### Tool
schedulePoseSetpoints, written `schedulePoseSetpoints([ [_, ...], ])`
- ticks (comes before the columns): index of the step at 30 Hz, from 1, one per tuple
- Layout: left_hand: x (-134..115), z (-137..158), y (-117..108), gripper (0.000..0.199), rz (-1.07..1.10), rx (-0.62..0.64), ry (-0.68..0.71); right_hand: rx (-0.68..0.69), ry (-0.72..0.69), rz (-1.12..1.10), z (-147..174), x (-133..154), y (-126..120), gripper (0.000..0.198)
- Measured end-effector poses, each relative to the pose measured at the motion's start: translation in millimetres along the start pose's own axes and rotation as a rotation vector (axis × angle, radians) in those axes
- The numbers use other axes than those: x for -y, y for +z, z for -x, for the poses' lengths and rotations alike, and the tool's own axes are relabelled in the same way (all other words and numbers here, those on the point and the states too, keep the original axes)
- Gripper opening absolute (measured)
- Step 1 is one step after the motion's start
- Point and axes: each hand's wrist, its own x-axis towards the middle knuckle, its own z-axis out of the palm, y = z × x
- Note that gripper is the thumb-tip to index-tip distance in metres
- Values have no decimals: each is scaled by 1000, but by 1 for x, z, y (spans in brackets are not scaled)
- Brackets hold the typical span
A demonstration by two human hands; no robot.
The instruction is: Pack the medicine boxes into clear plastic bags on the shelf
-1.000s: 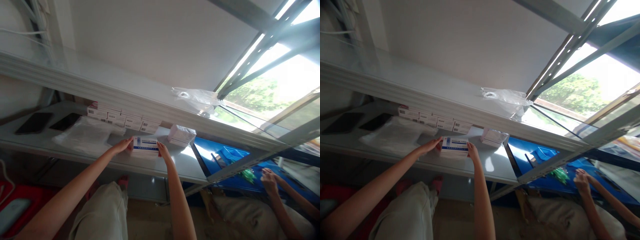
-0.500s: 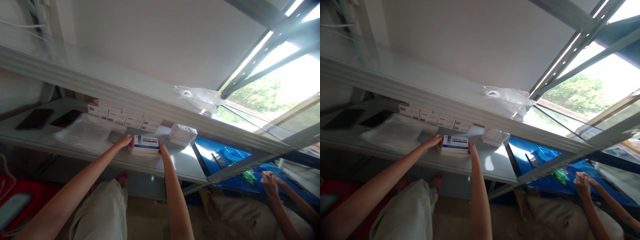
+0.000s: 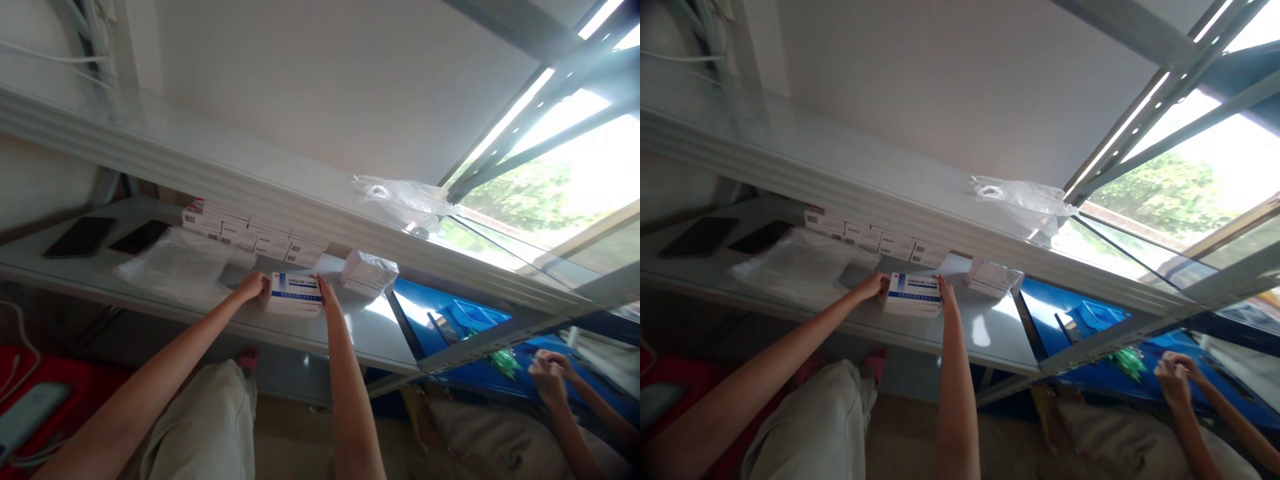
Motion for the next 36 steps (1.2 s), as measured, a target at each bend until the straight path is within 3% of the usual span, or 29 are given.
schedulePoseSetpoints([
  [5, -5, 16, -1, 29, -137, -55, 51, -20, -51, 110, 9, -4, 0, 30],
  [9, -13, 44, 1, 26, -279, -106, 129, -3, -147, 177, 35, -13, -7, 26],
  [15, -25, 89, 16, 35, -456, -195, 221, -15, -458, 614, 85, -40, -15, 40],
  [19, -16, 106, 32, 44, -623, -350, 358, -74, -508, 816, 107, -56, -10, 48],
  [22, -6, 112, 43, 53, -628, -462, 417, -121, -506, 881, 114, -62, -8, 50],
  [27, 13, 114, 51, 50, -577, -439, 507, -134, -528, 977, 118, -66, -8, 49],
  [36, 10, 124, 45, 43, -529, -397, 342, -106, -602, 962, 159, -67, -7, 49],
])
